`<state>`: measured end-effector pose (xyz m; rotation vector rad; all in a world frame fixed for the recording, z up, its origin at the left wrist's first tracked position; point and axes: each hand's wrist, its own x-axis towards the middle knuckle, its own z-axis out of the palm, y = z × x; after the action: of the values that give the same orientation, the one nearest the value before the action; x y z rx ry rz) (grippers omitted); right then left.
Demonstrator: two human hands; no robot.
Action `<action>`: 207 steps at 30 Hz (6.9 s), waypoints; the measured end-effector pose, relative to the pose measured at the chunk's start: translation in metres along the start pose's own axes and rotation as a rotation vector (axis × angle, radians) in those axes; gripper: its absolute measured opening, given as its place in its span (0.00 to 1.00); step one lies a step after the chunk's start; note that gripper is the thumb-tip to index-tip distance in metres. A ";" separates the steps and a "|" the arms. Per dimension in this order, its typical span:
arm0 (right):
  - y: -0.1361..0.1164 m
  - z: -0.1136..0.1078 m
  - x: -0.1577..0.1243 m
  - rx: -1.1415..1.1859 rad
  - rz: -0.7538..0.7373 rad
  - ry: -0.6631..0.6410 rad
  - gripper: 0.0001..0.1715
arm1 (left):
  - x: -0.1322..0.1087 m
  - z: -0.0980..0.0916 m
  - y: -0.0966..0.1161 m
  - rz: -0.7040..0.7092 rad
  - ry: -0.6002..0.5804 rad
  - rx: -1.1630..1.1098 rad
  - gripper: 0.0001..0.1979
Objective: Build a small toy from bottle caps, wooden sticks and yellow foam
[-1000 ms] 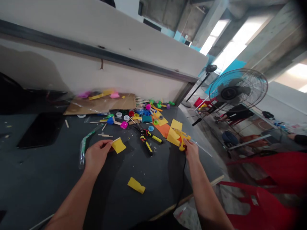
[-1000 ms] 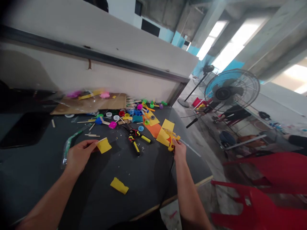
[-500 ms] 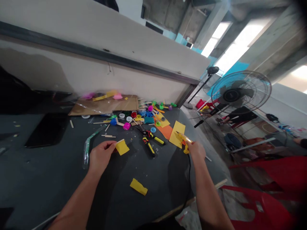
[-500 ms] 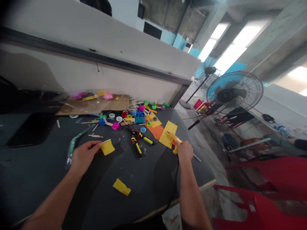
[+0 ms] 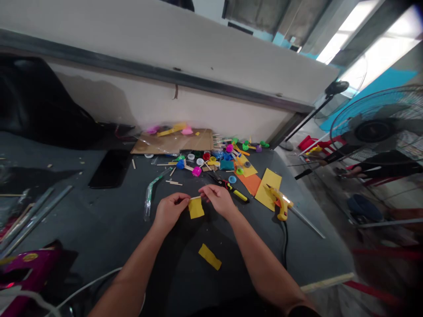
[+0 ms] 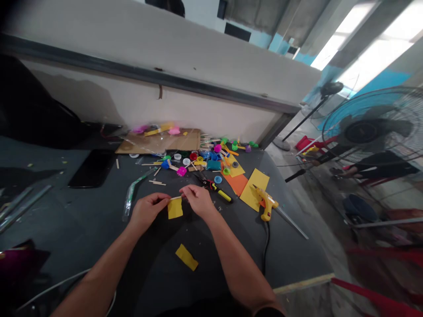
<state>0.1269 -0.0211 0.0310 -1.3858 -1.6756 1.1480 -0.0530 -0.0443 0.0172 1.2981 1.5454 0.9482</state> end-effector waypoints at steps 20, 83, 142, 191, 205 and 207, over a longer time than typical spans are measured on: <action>0.014 -0.004 -0.001 0.001 0.166 -0.185 0.11 | -0.005 0.006 0.005 0.056 -0.095 0.084 0.09; 0.005 -0.005 -0.002 -0.139 -0.024 -0.109 0.08 | -0.004 0.006 0.007 -0.037 -0.245 0.005 0.11; 0.008 0.002 -0.003 -0.205 -0.102 -0.090 0.06 | -0.004 0.007 0.009 -0.090 -0.261 -0.133 0.15; 0.013 0.014 -0.003 -0.005 0.086 -0.043 0.07 | -0.003 0.009 -0.001 -0.093 -0.309 -0.166 0.13; 0.014 0.013 -0.002 0.057 0.125 -0.076 0.06 | -0.001 0.009 -0.004 -0.098 -0.325 -0.212 0.15; 0.013 0.013 -0.002 0.059 0.131 -0.075 0.05 | -0.001 0.009 -0.002 -0.124 -0.310 -0.261 0.15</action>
<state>0.1205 -0.0256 0.0139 -1.4499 -1.6080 1.3272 -0.0453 -0.0450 0.0127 1.0923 1.2045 0.7971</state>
